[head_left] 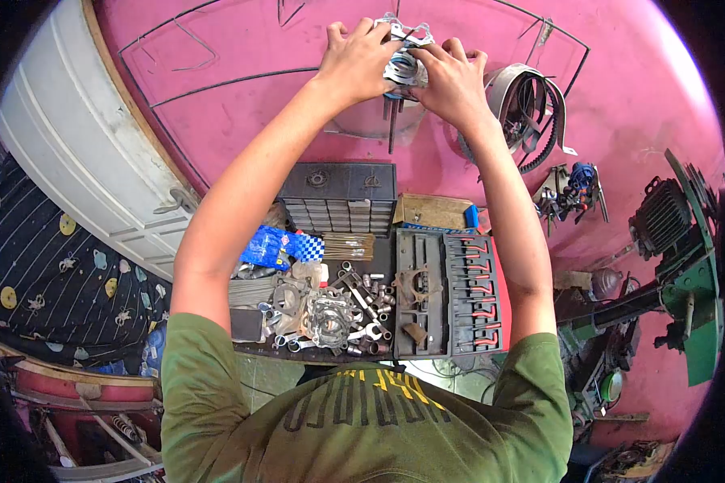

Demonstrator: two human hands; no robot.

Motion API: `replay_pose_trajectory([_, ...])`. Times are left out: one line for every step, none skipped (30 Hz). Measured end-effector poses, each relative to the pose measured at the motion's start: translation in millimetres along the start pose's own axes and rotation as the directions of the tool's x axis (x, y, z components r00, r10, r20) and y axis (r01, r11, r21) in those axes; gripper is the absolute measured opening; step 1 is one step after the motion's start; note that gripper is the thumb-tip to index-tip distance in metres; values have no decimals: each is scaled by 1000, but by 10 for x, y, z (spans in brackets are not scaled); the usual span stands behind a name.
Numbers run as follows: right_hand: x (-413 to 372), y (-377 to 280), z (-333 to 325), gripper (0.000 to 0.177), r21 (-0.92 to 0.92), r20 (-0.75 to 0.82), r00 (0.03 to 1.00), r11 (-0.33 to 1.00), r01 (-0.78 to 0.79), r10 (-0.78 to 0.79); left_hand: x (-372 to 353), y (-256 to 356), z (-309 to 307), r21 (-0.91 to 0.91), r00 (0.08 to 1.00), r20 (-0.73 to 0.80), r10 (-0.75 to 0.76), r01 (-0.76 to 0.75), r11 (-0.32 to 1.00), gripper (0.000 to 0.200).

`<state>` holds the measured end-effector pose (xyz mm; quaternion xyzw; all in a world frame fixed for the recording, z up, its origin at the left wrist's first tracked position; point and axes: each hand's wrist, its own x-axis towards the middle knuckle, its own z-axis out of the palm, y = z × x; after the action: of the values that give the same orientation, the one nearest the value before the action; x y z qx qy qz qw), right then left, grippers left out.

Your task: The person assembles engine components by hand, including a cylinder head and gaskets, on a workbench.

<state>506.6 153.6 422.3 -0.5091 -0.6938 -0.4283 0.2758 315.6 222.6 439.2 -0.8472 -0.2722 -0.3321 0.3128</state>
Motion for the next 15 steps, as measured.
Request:
replay_pose_trajectory([3,9,7,53,17,16,1000,1000,2,-2,10,5,9,18,1000,0,13,-13,1000,64])
replay_pose_trajectory([3,19,14,53,17,16,1000,1000,1,-1,24,10,19,17,1000,1,14,-14,1000,64])
replay_pose_trajectory([4,24,10,53,57,24,1000,998,-7,6,37,19,18,28,999,33,3,-4,1000,63])
replay_pose_trajectory([3,33,8,52,96,33,999,995,-16,13,47,29,17,38,998,64,-8,6,999,63])
replay_pose_trajectory([2,35,10,52,95,35,999,995,-19,16,50,34,15,36,998,66,-6,4,999,63])
replay_pose_trajectory([1,32,16,52,106,45,999,994,-28,23,49,31,22,33,998,64,-12,10,999,62])
replay_pose_trajectory([0,31,18,52,116,55,998,993,-36,30,46,29,29,31,998,62,-19,17,999,62])
replay_pose_trajectory([-2,33,19,52,116,57,998,992,-40,34,42,28,35,29,998,64,-16,14,999,62])
replay_pose_trajectory([-1,33,19,52,108,63,997,993,-39,33,36,28,30,-1,998,56,-24,24,1000,61])
replay_pose_trajectory([-4,31,19,51,100,70,997,994,-38,31,28,28,26,-30,998,49,-34,35,999,61])
replay_pose_trajectory([-10,29,16,51,103,72,997,994,-40,33,18,30,22,-31,998,53,-33,35,999,61])
replay_pose_trajectory([-14,28,8,51,112,54,998,993,-35,29,9,33,11,-39,998,52,-38,40,998,61])
replay_pose_trajectory([-14,31,-2,51,121,35,999,992,-30,26,2,36,-1,-48,998,50,-42,44,998,62])
replay_pose_trajectory([-21,35,-12,51,122,36,999,992,-30,26,-15,42,-11,-47,998,52,-42,45,998,62])
replay_pose_trajectory([-40,25,-42,51,128,-12,1000,992,-21,23,-48,61,-40,-49,998,-17,-53,52,997,61])
